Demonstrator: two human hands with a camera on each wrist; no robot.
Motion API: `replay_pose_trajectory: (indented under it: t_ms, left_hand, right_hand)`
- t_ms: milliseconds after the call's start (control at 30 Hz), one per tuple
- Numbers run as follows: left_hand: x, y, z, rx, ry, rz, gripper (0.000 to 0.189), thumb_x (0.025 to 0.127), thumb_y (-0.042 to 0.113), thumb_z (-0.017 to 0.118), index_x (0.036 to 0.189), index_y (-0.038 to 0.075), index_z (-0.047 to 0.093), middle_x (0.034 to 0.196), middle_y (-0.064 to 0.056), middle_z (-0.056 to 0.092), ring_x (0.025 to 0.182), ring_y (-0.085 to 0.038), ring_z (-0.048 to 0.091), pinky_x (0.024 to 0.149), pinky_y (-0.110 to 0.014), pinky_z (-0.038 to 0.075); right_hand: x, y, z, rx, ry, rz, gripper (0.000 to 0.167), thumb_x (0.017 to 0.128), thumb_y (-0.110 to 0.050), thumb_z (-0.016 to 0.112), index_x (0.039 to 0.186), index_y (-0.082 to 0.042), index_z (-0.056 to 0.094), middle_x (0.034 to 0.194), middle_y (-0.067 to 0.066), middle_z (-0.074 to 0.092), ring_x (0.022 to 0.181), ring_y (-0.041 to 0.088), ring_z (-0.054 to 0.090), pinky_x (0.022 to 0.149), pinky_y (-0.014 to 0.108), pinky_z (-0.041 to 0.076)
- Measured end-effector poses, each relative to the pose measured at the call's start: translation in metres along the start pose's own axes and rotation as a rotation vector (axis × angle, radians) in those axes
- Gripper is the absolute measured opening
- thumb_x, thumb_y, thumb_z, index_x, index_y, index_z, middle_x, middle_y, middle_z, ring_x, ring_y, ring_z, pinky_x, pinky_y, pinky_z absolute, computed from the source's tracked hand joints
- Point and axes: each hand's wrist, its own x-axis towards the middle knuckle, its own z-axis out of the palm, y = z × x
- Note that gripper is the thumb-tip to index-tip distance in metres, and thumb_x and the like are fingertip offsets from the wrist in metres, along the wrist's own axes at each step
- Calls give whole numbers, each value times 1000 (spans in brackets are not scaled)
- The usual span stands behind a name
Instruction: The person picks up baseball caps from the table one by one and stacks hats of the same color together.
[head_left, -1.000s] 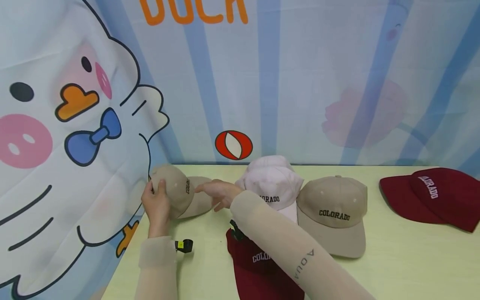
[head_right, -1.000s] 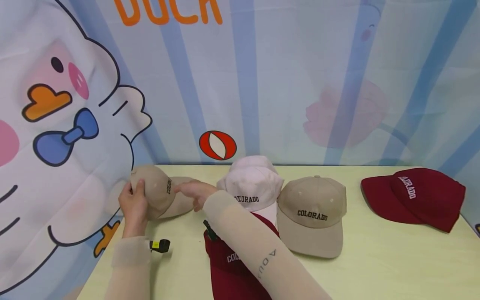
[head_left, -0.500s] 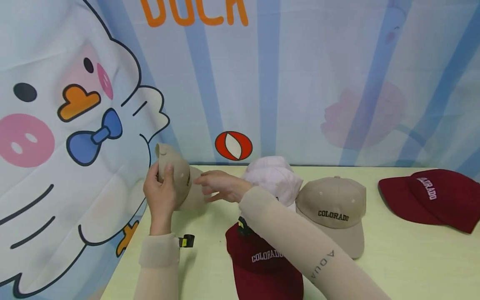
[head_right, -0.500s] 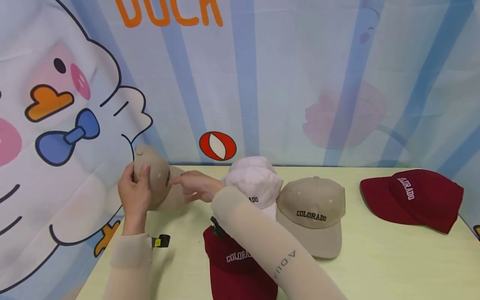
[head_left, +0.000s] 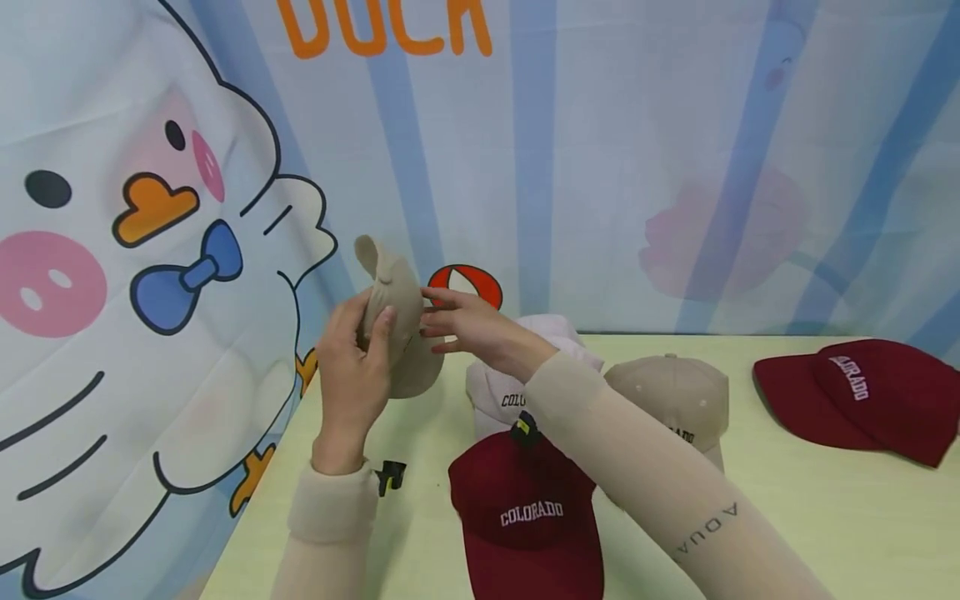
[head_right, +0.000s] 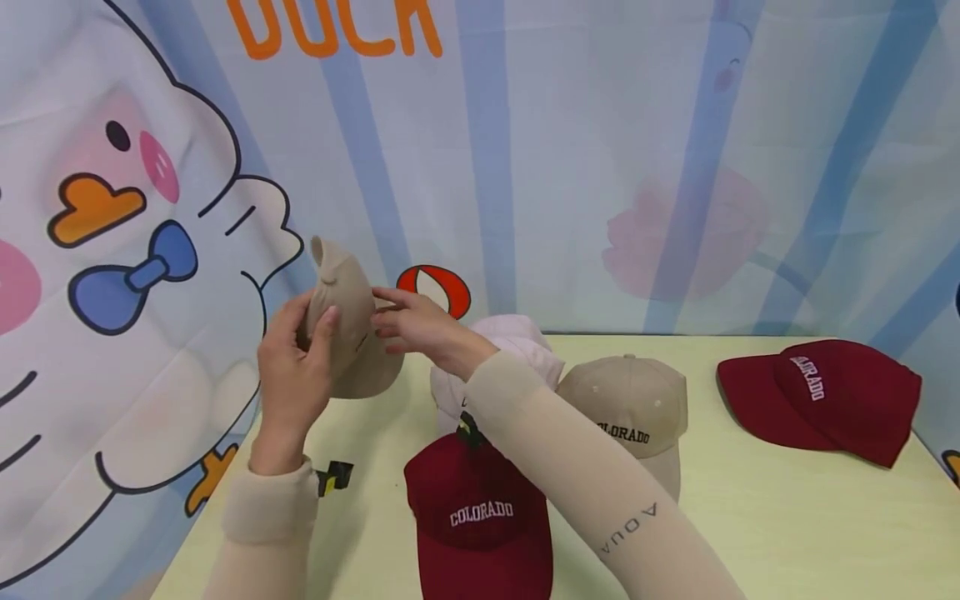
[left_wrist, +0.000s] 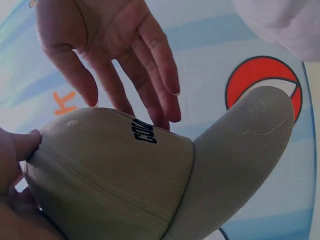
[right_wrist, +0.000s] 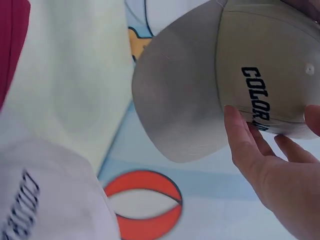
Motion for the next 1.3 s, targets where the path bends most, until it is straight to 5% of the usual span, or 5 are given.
replay_pose_trajectory:
  t_ms: [267,700,967,1133,1300]
  left_hand:
    - [3,22,19,28,3,200,27,103,22,65,126,9,70,92,-14,65,76,-28,55,73,-40,40]
    - [9,61,47,-77,-59,312,24,101,23,67,123,18,72,89,-3,64,80,-22,54,78,-42,28]
    - [15,76,63,-219,-190,374,25,98,16,71,123,16,73,98,0,74,95,-16,66,87,-41,36]
    - [19,83,70,-304,-299,424,26,98,12,70,123,13,72,106,-1,76,97,-15,66,88,-34,45]
    - [23,91,80,-384,-404,445,26,98,12,69,125,11,72,116,-3,75,105,-15,65,91,-33,47]
  right_hand:
    - [-34,-19,-33,-150,20,-134,63,106,-13,55,163,-27,31,158,9,47,136,27,57,113,47,48]
    - [-98,-41,-71,-596,252,-347,88,105,-16,55,161,-52,-3,147,13,55,119,31,67,98,52,52]
    - [-128,-44,-101,-878,287,-507,64,107,-11,48,162,-37,32,139,15,51,118,31,64,95,48,54]
    - [-147,-48,-117,-936,297,-552,56,109,-15,48,159,-39,38,140,14,46,127,29,54,102,54,47]
    - [-165,-52,-129,-973,306,-619,38,111,-19,46,146,-23,57,149,13,40,135,31,41,103,57,38]
